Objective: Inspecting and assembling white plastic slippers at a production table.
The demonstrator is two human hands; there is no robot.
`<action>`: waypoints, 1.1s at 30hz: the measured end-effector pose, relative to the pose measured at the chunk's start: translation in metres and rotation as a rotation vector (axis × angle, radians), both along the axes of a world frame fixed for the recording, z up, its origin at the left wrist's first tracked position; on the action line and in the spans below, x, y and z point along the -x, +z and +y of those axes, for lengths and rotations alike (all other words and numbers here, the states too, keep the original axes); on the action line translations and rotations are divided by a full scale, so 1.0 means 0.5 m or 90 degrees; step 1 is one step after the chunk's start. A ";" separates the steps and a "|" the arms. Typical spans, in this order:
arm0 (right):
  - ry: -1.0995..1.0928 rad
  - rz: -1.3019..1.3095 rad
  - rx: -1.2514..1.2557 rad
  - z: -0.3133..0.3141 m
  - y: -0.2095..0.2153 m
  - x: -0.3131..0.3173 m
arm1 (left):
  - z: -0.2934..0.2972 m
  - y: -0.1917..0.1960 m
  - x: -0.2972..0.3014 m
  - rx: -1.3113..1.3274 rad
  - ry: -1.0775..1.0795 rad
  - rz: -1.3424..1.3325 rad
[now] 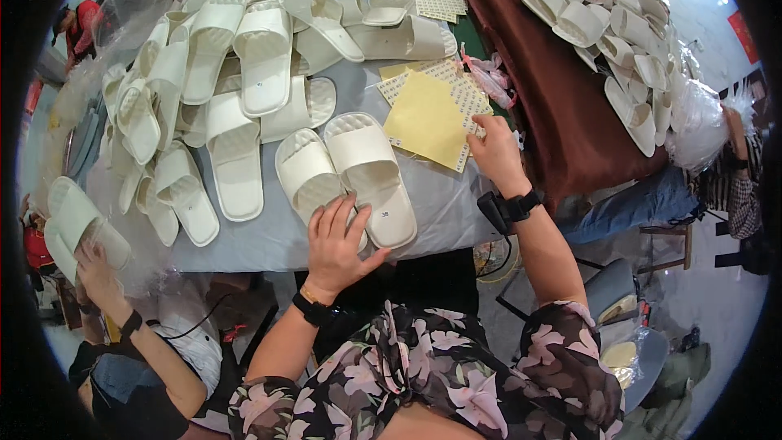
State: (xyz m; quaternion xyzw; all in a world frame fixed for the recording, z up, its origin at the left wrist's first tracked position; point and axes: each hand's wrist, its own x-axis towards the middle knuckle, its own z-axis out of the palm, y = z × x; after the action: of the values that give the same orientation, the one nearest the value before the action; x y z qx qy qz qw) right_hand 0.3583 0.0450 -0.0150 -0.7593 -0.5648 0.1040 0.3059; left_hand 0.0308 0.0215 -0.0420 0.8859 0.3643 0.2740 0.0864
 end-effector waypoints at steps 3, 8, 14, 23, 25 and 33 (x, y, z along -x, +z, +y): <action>-0.034 -0.077 -0.006 -0.003 -0.019 -0.015 | 0.001 -0.003 -0.002 -0.018 -0.006 -0.008; 0.019 0.073 -0.015 0.006 -0.013 0.017 | 0.000 -0.001 0.001 -0.020 -0.005 0.024; -0.125 -0.032 -0.033 0.019 -0.020 -0.085 | 0.000 0.000 -0.003 -0.024 -0.008 0.012; -0.163 -0.047 0.109 0.007 -0.015 -0.094 | -0.001 -0.001 0.001 -0.031 -0.003 0.019; -0.159 -0.041 0.113 0.003 -0.010 -0.082 | -0.002 -0.001 0.001 -0.033 -0.003 0.018; -0.089 -0.093 0.105 -0.013 -0.016 -0.051 | -0.001 -0.006 0.003 -0.042 -0.001 0.016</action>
State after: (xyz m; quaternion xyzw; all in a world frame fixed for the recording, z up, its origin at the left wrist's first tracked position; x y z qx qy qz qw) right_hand 0.3840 0.0383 -0.0231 -0.8251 -0.5207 0.0729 0.2070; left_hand 0.0295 0.0210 -0.0451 0.8920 0.3552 0.2744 0.0531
